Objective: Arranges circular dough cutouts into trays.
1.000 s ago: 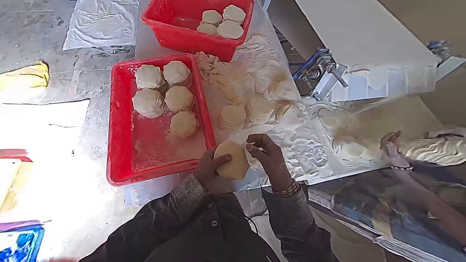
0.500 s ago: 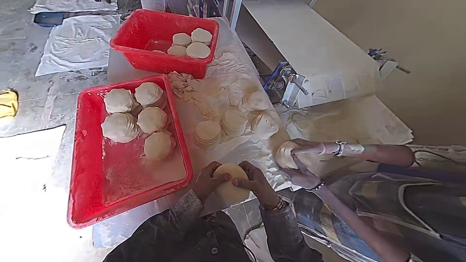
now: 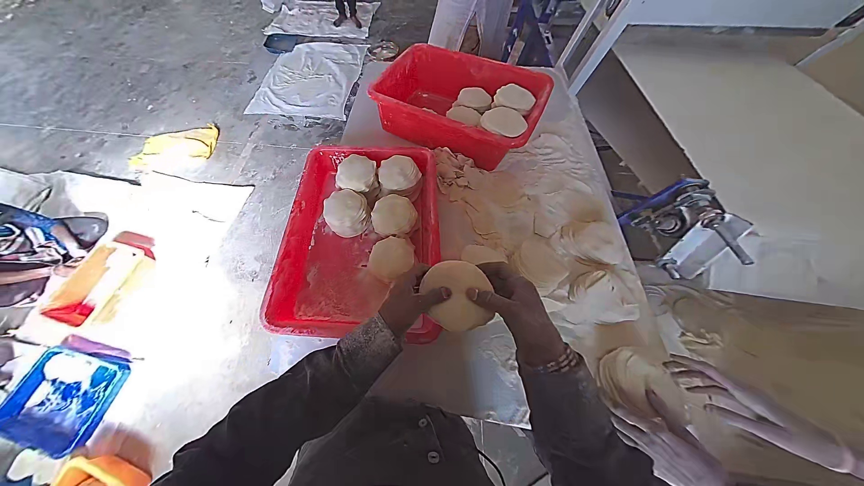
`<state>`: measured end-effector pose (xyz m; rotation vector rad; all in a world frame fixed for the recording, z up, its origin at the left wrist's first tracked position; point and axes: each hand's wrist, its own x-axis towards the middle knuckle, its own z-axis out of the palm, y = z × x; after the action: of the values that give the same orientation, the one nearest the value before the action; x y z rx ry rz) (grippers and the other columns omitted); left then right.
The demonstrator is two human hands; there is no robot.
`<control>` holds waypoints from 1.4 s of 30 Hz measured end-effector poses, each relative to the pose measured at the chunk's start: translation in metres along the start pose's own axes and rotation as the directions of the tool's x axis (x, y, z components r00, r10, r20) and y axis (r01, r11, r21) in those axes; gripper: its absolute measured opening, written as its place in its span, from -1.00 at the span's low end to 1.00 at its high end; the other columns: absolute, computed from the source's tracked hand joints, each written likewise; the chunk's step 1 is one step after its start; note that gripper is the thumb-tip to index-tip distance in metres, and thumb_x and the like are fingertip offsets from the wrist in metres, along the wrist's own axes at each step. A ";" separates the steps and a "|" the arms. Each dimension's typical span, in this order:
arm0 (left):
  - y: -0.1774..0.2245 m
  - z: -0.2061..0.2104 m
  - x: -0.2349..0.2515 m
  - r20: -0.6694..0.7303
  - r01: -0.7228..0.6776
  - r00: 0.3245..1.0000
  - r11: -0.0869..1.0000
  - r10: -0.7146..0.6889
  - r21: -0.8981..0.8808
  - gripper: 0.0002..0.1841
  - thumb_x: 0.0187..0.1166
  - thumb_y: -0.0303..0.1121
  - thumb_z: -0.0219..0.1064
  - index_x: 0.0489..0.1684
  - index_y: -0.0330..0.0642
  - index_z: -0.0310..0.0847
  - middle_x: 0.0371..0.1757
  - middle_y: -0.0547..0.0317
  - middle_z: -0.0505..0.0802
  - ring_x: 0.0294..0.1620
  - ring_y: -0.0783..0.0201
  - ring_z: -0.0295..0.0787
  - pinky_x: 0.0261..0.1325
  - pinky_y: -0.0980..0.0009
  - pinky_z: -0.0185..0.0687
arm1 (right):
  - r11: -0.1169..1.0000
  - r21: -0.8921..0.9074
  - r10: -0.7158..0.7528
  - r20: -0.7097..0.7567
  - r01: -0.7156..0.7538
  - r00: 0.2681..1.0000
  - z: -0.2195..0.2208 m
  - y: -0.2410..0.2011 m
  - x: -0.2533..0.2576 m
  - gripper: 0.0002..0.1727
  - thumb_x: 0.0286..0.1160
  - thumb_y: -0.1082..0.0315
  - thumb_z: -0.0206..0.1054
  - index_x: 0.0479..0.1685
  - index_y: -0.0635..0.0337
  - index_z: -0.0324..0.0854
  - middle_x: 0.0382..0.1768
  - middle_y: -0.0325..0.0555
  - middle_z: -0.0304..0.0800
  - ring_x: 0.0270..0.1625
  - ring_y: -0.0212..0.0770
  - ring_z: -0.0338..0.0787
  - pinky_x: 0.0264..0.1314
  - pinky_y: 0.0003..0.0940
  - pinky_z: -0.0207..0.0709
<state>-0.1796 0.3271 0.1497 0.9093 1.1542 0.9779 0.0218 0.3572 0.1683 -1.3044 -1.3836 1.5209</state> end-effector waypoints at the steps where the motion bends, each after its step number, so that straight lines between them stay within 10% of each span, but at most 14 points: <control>1: 0.004 -0.017 0.004 -0.051 0.004 0.999 1.000 -0.004 0.000 -0.56 0.51 -0.48 0.41 0.34 -0.42 0.45 0.05 -0.05 0.80 -0.08 0.28 0.83 -0.02 0.33 0.80 | 1.000 -0.013 -0.004 0.036 0.004 0.999 0.016 -0.004 0.017 -0.49 0.22 0.41 0.47 0.23 0.33 0.53 -0.14 -0.10 0.85 -0.15 -0.33 0.87 -0.06 -0.42 0.78; 5: -0.003 -0.085 0.039 -0.238 0.054 0.971 0.995 -0.034 0.080 -0.58 0.57 -0.48 0.41 0.37 -0.44 0.50 0.13 -0.18 0.80 -0.02 0.18 0.84 0.05 0.27 0.80 | 0.987 -0.155 0.055 0.063 -0.045 0.996 0.080 0.004 0.086 -0.51 0.37 0.44 0.49 0.31 0.36 0.52 -0.03 0.08 0.81 -0.05 -0.19 0.84 0.09 -0.26 0.71; 10: -0.027 -0.128 0.070 -0.210 0.142 0.977 0.865 -0.043 0.482 -0.37 0.49 -0.43 0.46 0.56 -0.45 0.36 0.42 -0.39 0.63 0.31 -0.10 0.71 0.41 0.06 0.58 | 0.729 -0.667 0.209 0.000 -0.156 0.978 0.121 0.007 0.109 -0.43 0.66 0.24 0.31 0.61 0.27 0.38 0.46 0.26 0.59 0.55 0.15 0.58 0.64 0.06 0.35; 15: -0.021 -0.127 0.051 -0.161 -0.004 0.980 0.812 0.120 0.584 -0.25 0.49 -0.28 0.48 0.64 -0.45 0.25 0.65 -0.42 0.39 0.59 -0.14 0.44 0.50 0.08 0.48 | 0.751 -0.654 -0.191 -0.352 -0.094 0.916 0.069 0.014 0.073 -0.64 0.64 0.33 0.29 0.32 0.31 0.65 0.22 0.21 0.74 0.24 0.16 0.74 0.33 0.07 0.58; 21: -0.010 -0.070 0.029 -0.115 -0.231 0.943 0.862 0.313 0.452 -0.31 0.45 -0.24 0.38 0.62 -0.32 0.36 0.71 -0.26 0.36 0.64 -0.06 0.37 0.41 0.11 0.55 | 0.345 -0.679 0.345 -0.550 -0.648 0.760 -0.007 0.001 0.077 -0.26 0.67 -0.25 0.18 0.16 0.41 0.67 0.25 0.34 0.73 0.41 0.22 0.69 0.39 0.22 0.47; 31: -0.029 -0.010 0.020 -0.113 -0.334 0.902 0.839 0.417 0.429 -0.37 0.44 -0.21 0.34 0.52 -0.33 0.47 0.66 -0.26 0.44 0.66 -0.06 0.37 0.48 0.13 0.52 | 0.725 -0.414 0.361 -0.453 -0.551 0.815 -0.021 0.038 0.090 -0.26 0.24 0.14 0.67 0.37 0.39 0.55 0.44 0.39 0.54 0.61 0.34 0.38 0.58 0.32 0.22; 34: -0.031 0.002 0.025 -0.118 -0.327 0.913 0.873 0.391 0.363 -0.42 0.47 -0.27 0.34 0.50 -0.37 0.47 0.59 -0.25 0.52 0.59 0.01 0.47 0.48 0.19 0.52 | 0.753 -0.516 0.212 -0.396 -0.408 0.893 -0.013 0.022 0.079 -0.41 0.26 0.24 0.66 0.23 0.36 0.58 0.15 0.38 0.70 0.31 0.34 0.65 0.34 0.32 0.45; 38: -0.026 0.034 0.038 -0.150 -0.222 0.962 0.973 0.229 0.066 -0.52 0.71 -0.31 0.10 0.52 -0.43 0.38 0.50 -0.19 0.59 0.48 0.19 0.56 0.48 0.31 0.50 | 0.856 -0.478 0.010 -0.365 -0.196 0.931 -0.021 -0.015 0.041 -0.49 0.19 0.40 0.66 0.13 0.31 0.55 -0.13 0.27 0.74 -0.06 0.24 0.76 -0.04 0.26 0.57; 42: -0.026 0.087 0.051 -0.200 0.017 0.974 0.918 -0.104 -0.395 -0.44 0.93 -0.04 -0.31 0.49 -0.31 0.35 0.27 -0.05 0.66 0.23 0.27 0.65 0.27 0.35 0.59 | 0.994 0.018 -0.096 -0.298 0.106 0.950 -0.049 -0.031 -0.013 -0.42 0.11 0.58 0.52 0.21 0.21 0.41 -0.17 -0.06 0.75 -0.16 -0.25 0.80 -0.11 -0.30 0.71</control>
<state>-0.0841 0.3603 0.1252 0.4488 1.1055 1.2257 0.0683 0.3641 0.2049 -1.3564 -1.2069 1.2173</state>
